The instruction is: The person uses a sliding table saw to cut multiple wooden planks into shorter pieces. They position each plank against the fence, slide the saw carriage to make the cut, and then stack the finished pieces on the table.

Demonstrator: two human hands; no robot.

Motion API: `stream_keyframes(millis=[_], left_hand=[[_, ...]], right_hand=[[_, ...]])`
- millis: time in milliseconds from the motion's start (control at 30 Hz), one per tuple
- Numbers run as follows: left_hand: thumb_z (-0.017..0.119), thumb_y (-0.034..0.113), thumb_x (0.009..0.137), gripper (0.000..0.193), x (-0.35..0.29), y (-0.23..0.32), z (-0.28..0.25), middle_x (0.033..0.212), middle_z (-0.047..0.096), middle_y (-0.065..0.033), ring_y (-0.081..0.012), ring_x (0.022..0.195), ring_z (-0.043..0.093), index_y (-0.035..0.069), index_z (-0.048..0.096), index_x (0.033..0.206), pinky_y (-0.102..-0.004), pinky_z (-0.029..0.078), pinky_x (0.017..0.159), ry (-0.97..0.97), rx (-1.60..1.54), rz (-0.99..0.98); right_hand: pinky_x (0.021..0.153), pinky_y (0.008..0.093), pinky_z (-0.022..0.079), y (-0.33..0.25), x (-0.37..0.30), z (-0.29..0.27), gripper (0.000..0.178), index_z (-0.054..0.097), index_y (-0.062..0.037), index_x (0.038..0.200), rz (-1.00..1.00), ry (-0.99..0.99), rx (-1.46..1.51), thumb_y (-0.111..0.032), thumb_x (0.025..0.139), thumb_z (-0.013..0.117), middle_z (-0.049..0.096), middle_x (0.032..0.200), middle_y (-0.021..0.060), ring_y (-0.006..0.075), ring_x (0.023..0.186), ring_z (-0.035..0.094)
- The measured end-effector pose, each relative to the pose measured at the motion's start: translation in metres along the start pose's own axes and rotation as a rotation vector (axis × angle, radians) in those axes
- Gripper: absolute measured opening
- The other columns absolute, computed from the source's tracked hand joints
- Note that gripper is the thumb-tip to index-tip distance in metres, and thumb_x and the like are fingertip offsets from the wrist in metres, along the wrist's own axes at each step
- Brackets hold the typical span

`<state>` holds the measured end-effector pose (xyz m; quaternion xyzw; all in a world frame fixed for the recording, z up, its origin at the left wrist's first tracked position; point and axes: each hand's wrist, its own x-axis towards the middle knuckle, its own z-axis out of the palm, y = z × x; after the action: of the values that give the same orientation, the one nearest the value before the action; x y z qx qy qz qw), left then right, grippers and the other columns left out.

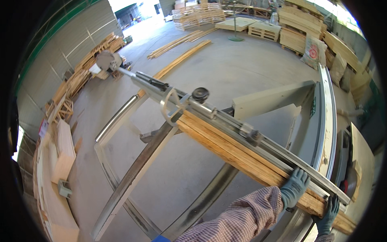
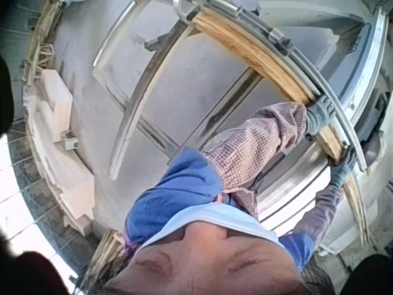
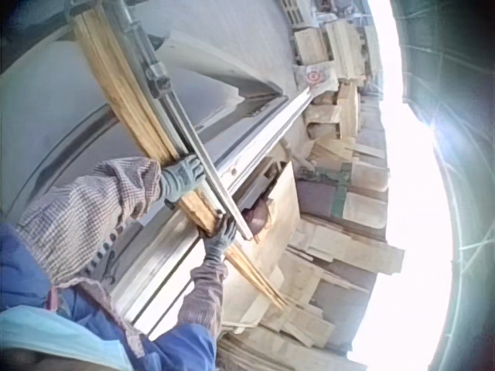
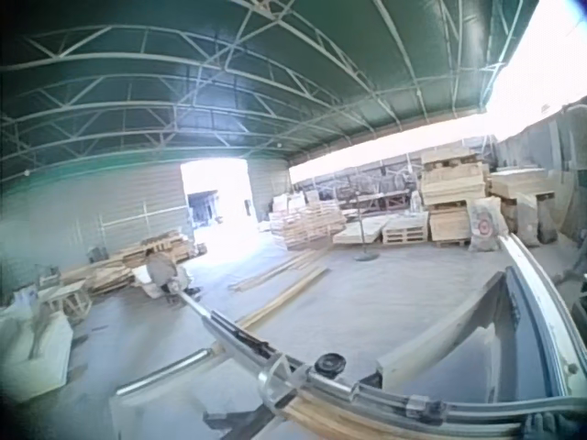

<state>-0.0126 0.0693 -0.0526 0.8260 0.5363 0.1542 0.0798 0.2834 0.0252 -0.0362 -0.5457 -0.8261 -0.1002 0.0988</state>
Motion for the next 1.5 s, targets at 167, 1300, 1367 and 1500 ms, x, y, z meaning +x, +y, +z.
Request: stream_keyframes(millis=[167, 1300, 1367, 1500], left_hand=[[0.046, 0.022, 0.092, 0.048, 0.018, 0.011, 0.016, 0.137, 0.046, -0.0178, -0.0351, 0.128, 0.040, 0.001, 0.045, 0.135, -0.0537, 0.019, 0.113, -0.019, -0.002, 0.049], [0.061, -0.009, 0.084, 0.044, -0.176, -0.296, -0.112, 0.117, 0.056, -0.0195, -0.0263, 0.106, 0.062, -0.007, 0.040, 0.123, -0.0322, 0.054, 0.096, 1.272, -2.414, -0.900], [0.062, -0.010, 0.082, 0.046, -0.177, -0.300, -0.109, 0.114, 0.056, -0.0199, -0.0271, 0.103, 0.063, -0.008, 0.039, 0.122, -0.0325, 0.056, 0.093, 1.285, -2.403, -0.879], [0.066, -0.013, 0.078, 0.053, -0.174, -0.304, -0.100, 0.111, 0.055, -0.0197, -0.0281, 0.097, 0.065, -0.007, 0.036, 0.120, -0.0324, 0.059, 0.088, 1.302, -2.431, -0.814]], right_hand=[[0.114, 0.0412, 0.025, 0.034, -0.016, 0.031, 0.127, 0.026, -0.0042, 0.148, 0.119, 0.068, 0.066, -0.020, 0.037, 0.087, 0.034, 0.147, 0.0171, 0.0349, 0.135, 0.033], [0.105, 0.0449, 0.037, 0.059, -0.024, 0.023, 0.109, 0.018, -0.0050, 0.149, 0.353, -0.277, -0.112, -0.032, 0.064, 0.080, 0.034, 0.145, 0.0167, 0.0332, 0.128, 0.038], [0.109, 0.0396, 0.033, 0.012, 0.002, 0.018, 0.120, 0.017, -0.0044, 0.150, 0.482, -0.261, 0.038, -0.021, 0.052, 0.085, 0.034, 0.145, 0.0151, 0.0302, 0.129, 0.038], [0.110, 0.0359, 0.033, -0.012, 0.008, 0.004, 0.129, 0.018, -0.0032, 0.149, 0.536, -0.241, 0.124, -0.017, 0.042, 0.089, 0.038, 0.141, 0.0175, 0.0314, 0.129, 0.040]])
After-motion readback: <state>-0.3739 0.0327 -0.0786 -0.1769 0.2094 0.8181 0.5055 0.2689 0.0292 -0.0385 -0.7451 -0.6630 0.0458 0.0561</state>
